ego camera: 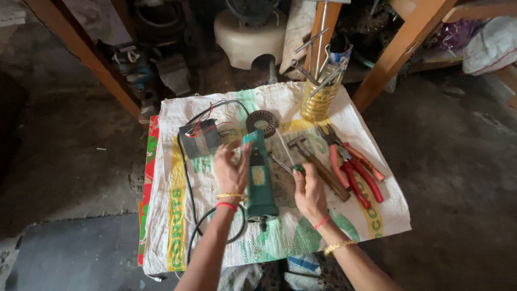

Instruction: The person disassembles a teal electric tool on a workbench, removes a screw with a screwdriver, and uses a hammer to tap the tool's body. The person then reassembles the tool and tightens the screw.

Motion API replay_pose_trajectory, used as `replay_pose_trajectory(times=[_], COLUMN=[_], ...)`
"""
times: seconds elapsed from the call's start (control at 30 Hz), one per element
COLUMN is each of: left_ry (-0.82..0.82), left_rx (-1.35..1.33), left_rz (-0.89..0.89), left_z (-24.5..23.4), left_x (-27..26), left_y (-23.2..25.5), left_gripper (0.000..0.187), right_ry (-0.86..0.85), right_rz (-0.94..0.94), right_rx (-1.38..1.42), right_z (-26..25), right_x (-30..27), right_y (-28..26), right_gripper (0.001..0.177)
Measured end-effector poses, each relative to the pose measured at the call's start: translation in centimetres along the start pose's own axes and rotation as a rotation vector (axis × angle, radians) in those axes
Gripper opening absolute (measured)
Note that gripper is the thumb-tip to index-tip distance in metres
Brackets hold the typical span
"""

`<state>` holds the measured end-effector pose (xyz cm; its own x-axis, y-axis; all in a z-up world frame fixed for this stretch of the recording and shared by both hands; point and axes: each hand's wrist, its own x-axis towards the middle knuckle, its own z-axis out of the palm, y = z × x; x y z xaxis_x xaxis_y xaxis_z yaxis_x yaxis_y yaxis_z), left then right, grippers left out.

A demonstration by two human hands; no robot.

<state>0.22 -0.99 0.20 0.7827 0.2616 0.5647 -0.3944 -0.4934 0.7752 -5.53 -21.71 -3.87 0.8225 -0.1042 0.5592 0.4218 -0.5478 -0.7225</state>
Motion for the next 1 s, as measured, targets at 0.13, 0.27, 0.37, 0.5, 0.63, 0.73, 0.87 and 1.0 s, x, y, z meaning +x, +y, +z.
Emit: replay_pose_trajectory(times=[0.13, 0.27, 0.37, 0.5, 0.63, 0.73, 0.87, 1.0], left_ry=[-0.258, -0.358, -0.406, -0.358, -0.243, -0.259, -0.463, -0.684], left_rx=[-0.717, -1.3, -1.443, -1.447, -1.484, -1.483, -1.306, -0.979], left_rz=[-0.447, -0.815, -0.768, -0.794, -0.783, -0.708, -0.642, -0.411], left_z=[4.5, 7.5, 8.6, 9.3, 8.5, 8.1, 8.1, 8.2], left_x=[0.5, 1.0, 0.6, 0.8, 3.1, 3.5, 2.0, 1.5], left_y=[2.0, 1.2, -0.3, -1.5, -3.0, -3.0, -1.6, -0.3], left_gripper=[0.042, 0.034, 0.032, 0.03, 0.032, 0.03, 0.028, 0.036], right_ry=[-0.238, -0.362, -0.415, -0.283, -0.151, -0.278, -0.144, 0.027], right_rz=[0.452, 0.639, 0.654, 0.165, -0.061, 0.233, 0.4, -0.057], right_rx=[0.588, 0.715, 0.687, -0.09, -0.452, -0.273, -0.22, -0.362], right_z=[2.4, 2.4, 2.5, 4.0, 3.3, 1.1, -1.4, -5.2], right_x=[0.7, 1.6, 1.2, 0.4, -3.9, -6.1, -2.3, 5.3], right_y=[-1.3, -0.5, 1.1, 0.9, -2.3, -4.4, -5.1, -4.5], right_gripper=[0.022, 0.032, 0.043, 0.043, 0.018, 0.02, 0.03, 0.019])
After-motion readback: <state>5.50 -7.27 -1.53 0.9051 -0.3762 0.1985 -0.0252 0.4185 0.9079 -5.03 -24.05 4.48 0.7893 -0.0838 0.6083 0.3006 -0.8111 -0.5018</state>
